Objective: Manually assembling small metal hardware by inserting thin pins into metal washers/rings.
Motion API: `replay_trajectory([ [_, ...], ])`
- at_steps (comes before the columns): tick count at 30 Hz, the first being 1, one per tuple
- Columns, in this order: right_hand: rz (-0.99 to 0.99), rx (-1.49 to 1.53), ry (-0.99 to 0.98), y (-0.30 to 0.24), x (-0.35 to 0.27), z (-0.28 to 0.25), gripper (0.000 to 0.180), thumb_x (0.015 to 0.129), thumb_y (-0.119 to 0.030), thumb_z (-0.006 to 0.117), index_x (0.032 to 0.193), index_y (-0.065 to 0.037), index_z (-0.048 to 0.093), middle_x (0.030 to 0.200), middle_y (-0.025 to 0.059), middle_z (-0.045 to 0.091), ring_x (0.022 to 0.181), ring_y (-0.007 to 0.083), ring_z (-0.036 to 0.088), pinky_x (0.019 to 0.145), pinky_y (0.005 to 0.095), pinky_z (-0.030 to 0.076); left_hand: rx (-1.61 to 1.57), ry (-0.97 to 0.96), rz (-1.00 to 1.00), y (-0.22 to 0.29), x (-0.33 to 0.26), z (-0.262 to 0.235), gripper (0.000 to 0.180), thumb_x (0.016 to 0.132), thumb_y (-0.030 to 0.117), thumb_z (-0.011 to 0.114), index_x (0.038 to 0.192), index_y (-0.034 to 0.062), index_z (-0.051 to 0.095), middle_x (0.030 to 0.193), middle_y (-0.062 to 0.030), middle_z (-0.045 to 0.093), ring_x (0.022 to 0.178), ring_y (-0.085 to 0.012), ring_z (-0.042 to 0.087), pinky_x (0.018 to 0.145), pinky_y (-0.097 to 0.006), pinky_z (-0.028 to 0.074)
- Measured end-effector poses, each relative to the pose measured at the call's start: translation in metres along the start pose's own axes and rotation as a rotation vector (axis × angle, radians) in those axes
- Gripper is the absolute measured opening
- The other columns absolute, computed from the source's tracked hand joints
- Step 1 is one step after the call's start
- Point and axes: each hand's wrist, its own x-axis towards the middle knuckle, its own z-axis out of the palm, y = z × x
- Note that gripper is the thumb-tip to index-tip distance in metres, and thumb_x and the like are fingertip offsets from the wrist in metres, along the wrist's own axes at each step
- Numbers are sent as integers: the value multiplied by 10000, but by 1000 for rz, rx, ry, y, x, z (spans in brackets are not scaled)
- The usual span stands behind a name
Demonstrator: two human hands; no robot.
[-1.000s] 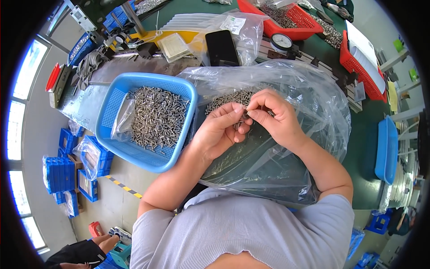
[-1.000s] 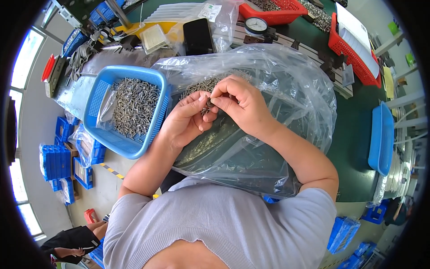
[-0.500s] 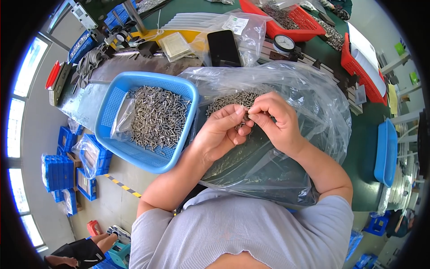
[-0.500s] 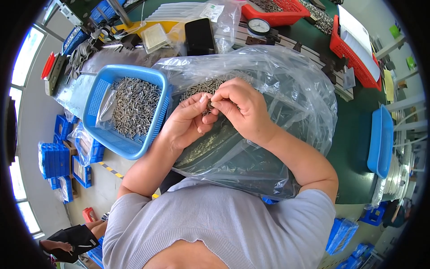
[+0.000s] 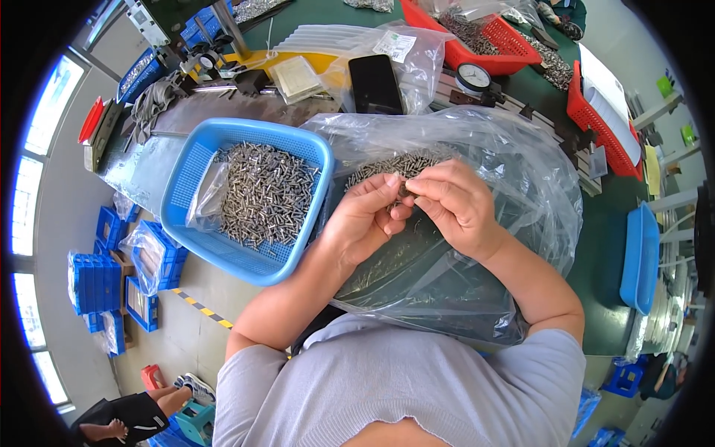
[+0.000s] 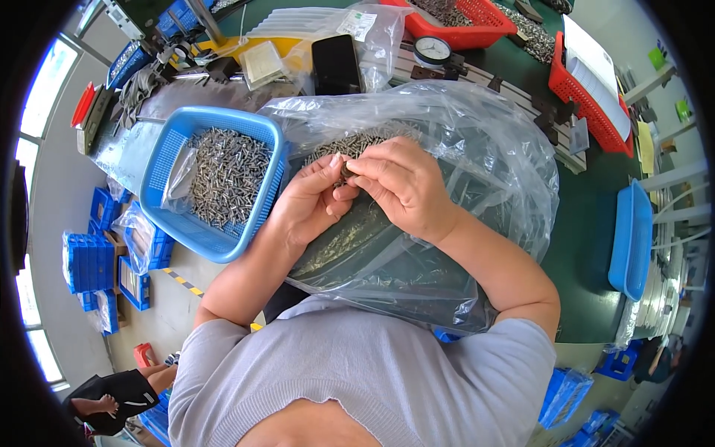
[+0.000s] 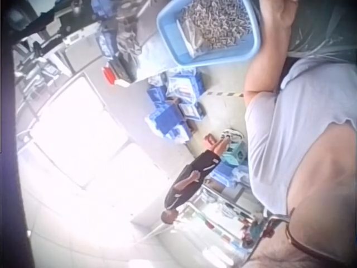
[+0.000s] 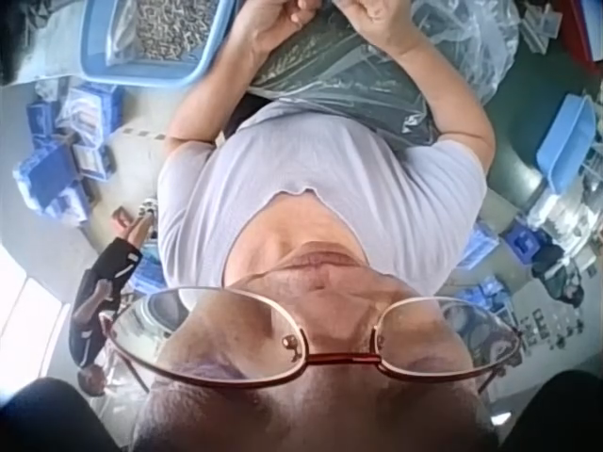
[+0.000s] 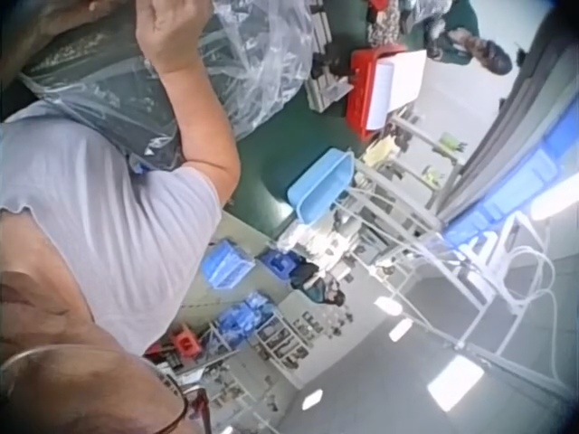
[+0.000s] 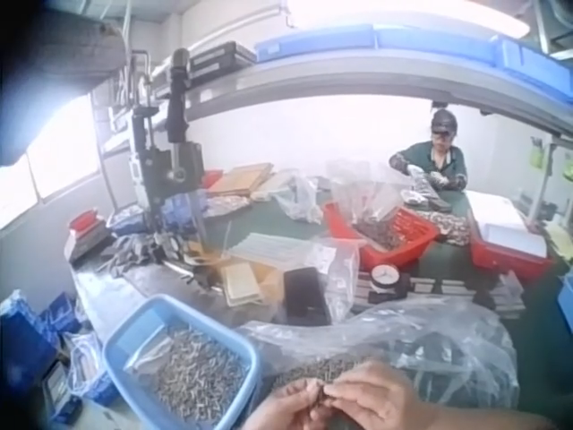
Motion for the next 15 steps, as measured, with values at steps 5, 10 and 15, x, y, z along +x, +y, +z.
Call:
replay_trajectory([
  [5, -10, -12, -6, -2, -2, 2, 268, 747, -38, 702, 1011, -44, 656, 880, 81, 610, 767, 246, 595, 655, 332, 496, 13, -4, -5, -1, -1, 3, 187, 949, 220, 538, 934, 36, 571, 834, -53, 602, 659, -98, 504, 525, -205, 403],
  [10, -31, -39, 2, -4, -1, 2, 265, 750, -27, 697, 1010, -40, 646, 888, 85, 608, 768, 255, 597, 658, 334, 502, -57, -28, 3, -1, -1, 4, 176, 947, 205, 540, 936, 31, 566, 831, -55, 599, 660, -99, 506, 523, -201, 401],
  [15, 121, 89, 17, -6, -3, 3, 164, 777, -5, 682, 931, -38, 632, 894, 88, 614, 742, 225, 608, 647, 313, 500, -36, -26, 5, 0, -2, 6, 165, 941, 201, 549, 940, 37, 568, 838, -64, 602, 657, -104, 505, 520, -213, 397],
])
